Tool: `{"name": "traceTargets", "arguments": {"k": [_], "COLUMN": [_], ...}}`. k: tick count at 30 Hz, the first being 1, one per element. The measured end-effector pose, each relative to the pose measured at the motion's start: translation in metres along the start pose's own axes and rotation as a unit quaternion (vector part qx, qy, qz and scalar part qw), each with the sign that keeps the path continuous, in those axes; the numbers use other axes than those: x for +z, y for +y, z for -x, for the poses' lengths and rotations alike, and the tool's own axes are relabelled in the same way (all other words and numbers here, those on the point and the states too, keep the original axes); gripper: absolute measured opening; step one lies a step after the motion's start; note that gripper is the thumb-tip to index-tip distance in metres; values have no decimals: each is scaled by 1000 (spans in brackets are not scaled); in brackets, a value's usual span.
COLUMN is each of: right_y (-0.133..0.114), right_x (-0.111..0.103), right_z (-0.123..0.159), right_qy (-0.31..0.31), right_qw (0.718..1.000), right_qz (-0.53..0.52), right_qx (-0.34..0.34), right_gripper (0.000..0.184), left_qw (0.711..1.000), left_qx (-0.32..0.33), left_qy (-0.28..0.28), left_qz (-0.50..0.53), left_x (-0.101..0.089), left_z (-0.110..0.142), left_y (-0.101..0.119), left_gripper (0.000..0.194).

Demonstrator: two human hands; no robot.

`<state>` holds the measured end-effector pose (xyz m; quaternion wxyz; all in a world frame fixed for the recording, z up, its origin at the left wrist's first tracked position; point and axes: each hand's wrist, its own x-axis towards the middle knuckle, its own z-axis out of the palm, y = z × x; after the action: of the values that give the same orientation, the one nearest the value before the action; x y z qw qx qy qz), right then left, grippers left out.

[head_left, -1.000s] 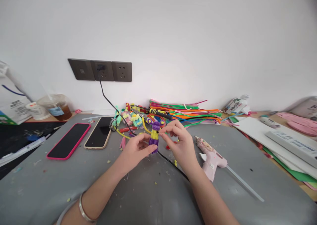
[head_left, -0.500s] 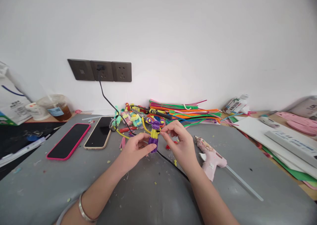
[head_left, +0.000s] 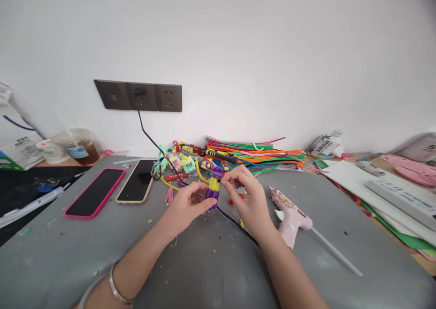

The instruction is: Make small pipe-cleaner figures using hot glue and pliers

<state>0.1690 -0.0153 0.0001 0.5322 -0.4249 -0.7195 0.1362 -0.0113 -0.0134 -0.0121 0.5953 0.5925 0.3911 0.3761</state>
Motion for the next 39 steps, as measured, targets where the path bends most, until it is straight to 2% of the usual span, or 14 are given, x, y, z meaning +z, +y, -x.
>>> {"name": "traceTargets", "arguments": {"k": [23, 25, 28, 30, 32, 34, 37, 39], "right_y": [-8, -8, -5, -4, -3, -3, -5, -6], "right_x": [3, 2, 1, 2, 5, 9, 15, 18], "right_z": [4, 5, 8, 11, 14, 17, 18, 17], "right_qy": [29, 54, 131, 161, 140, 84, 9, -6], "right_qw": [998, 995, 984, 974, 973, 977, 986, 989], "right_qz": [-32, -54, -90, -107, -122, -127, -113, -105], "right_qx": [54, 61, 84, 114, 141, 147, 122, 103], "right_gripper": [15, 13, 8, 11, 15, 18, 20, 18], "left_qw": [1000, 1000, 1000, 999, 997, 993, 992, 995], "left_qx": [-1, -5, -13, -16, -18, -18, -7, 9], "left_qy": [6, 9, 14, 29, 51, 77, 96, 87], "left_qz": [3, 4, 15, 30, 56, 87, 84, 48], "left_x": [1, 1, 1, 2, 2, 2, 0, 0], "left_z": [0, 0, 0, -1, -2, -3, -3, -2], "left_y": [2, 4, 7, 7, 7, 6, 5, 3], "left_gripper": [32, 32, 36, 40, 45, 49, 46, 42]}}
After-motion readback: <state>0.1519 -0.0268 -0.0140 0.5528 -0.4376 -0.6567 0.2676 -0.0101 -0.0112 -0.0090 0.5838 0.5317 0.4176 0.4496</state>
